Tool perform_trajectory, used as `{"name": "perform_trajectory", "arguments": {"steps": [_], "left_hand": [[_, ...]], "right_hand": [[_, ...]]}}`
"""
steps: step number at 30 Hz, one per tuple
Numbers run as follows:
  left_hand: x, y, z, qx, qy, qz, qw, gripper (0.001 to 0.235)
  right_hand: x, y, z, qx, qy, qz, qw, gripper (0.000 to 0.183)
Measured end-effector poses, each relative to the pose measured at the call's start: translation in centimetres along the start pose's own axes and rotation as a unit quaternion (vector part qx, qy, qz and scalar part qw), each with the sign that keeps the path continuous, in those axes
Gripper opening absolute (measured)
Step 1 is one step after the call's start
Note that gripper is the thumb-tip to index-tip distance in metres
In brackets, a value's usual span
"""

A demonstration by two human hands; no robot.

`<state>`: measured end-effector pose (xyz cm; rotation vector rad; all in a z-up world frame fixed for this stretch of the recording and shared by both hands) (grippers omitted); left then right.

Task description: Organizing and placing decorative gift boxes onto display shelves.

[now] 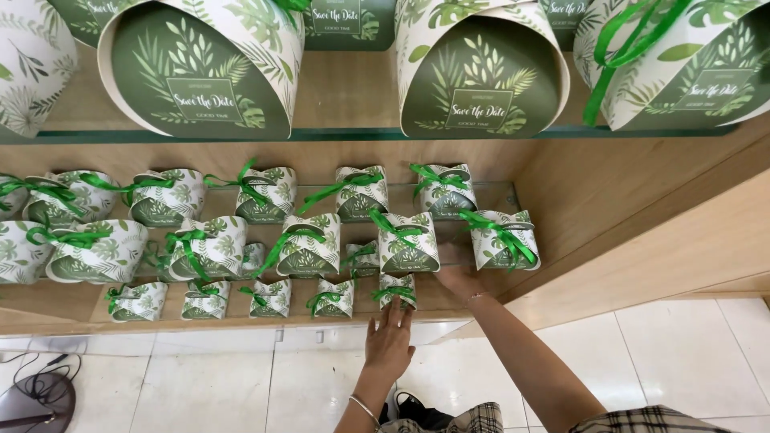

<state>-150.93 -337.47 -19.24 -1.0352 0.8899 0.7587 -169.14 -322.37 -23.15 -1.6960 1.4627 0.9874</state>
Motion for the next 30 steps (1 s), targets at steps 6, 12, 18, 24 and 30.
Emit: {"name": "perform_trajectory", "arguments": {"steps": [6,12,18,24,30], "left_hand": [[-0.9,-0.1,-0.1,0.012,-0.009,-0.013,1.0,0.08],[-2.7,-0.8,-0.1,0.011,-0.047,-0.031,0.998,0.075],[-8.1,-4.6,0.6,0.081,-0.16,0.076,0.981,0.062],[-8.4,-5.3,-0.6,0.105,-0.3,0.157,0.935,0.038],[0.1,-0.5,6.0,0.215,-0.259,0.01,0.942,0.031]], "right_hand": [[-1.5,-0.8,-0.5,0.034,0.063,0.051,0.996,0.031],[-5.0,-2.7,-5.2,-0.076,0.059,0.088,0.991,0.03],[-9.3,-10.7,-7.2,-0.073,0.188,0.179,0.963,0.029],[-10.6,-23.7,-6.8,0.12,0.336,0.178,0.917,0.025],[-8.3,-35.5,-1.1,0.32,0.335,0.162,0.871,0.016]]}}
Point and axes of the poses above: each hand's wrist, its own y-axis towards the middle knuckle, its own x-axis out of the palm, z = x × y, the point moved 10 cm from there along y, towards the middle knuckle, and after that the axes turned 9 degrees about y, right-handed, at the moved point
